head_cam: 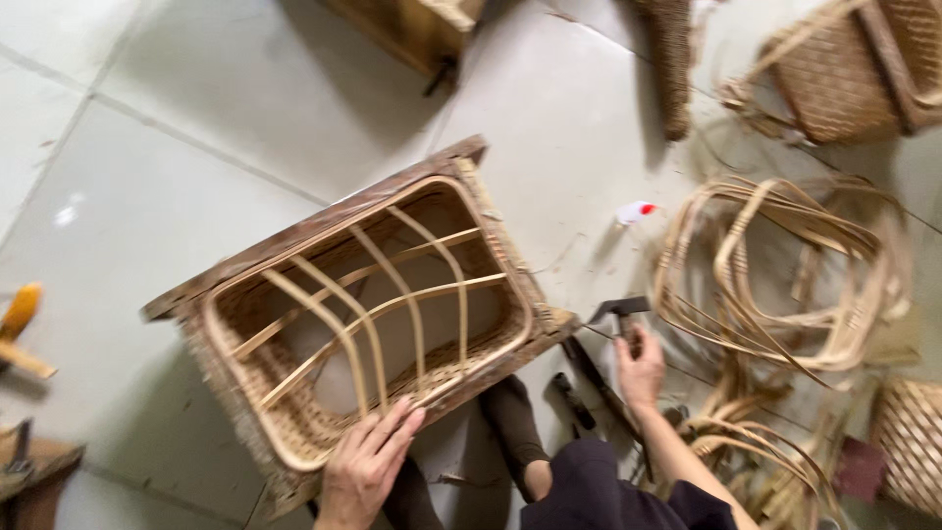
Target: The person sits on the floor assembling a woven bamboo basket held in a wooden frame. They fit a bent bamboo strip around the basket rim, trim a strip with scissors, weave and press additional bamboo strips across the basket opening, tap strips tight with a hammer, and apply glue from a squeeze bottle along the rim joints.
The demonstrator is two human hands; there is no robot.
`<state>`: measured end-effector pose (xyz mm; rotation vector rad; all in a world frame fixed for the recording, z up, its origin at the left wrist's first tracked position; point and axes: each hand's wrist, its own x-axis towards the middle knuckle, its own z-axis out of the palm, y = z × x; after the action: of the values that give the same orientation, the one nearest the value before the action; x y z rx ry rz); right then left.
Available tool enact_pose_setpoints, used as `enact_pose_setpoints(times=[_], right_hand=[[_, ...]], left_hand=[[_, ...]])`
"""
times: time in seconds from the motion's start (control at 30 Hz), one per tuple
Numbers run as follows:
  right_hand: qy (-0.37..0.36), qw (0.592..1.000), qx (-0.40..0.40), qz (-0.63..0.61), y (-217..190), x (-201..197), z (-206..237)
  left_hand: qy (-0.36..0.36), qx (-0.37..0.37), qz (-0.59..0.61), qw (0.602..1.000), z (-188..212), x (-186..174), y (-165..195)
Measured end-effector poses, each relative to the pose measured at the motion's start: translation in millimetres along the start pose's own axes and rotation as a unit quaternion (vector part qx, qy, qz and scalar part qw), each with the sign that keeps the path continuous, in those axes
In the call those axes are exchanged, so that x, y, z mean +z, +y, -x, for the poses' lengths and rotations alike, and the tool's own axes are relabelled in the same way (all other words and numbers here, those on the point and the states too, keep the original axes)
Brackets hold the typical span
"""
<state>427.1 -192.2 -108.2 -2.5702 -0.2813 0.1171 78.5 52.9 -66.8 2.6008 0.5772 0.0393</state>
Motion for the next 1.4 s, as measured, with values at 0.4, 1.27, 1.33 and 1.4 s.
enact_pose_setpoints(times=[0.4,1.27,1.33,1.4], right_hand=[[0.028,0.987,-0.06,-0.144,-29,9,-76],[-0.1,0.948,-0.182,-0.241,-106,6,-52],[-0.2,0.912,-0.145,-0.326,-111,-7,-9],[-0.269,0.886,-0.246,-0.286,-118,-17,34]], left_hand=[[0.263,-0.08,-0.049,0.96,55,-15,-104],[0.326,-0.119,-0.015,0.938,-15,-35,-23],[0.291,-0.01,0.133,0.947,-50,-42,15],[0.178,0.054,0.27,0.945,-70,-51,52]])
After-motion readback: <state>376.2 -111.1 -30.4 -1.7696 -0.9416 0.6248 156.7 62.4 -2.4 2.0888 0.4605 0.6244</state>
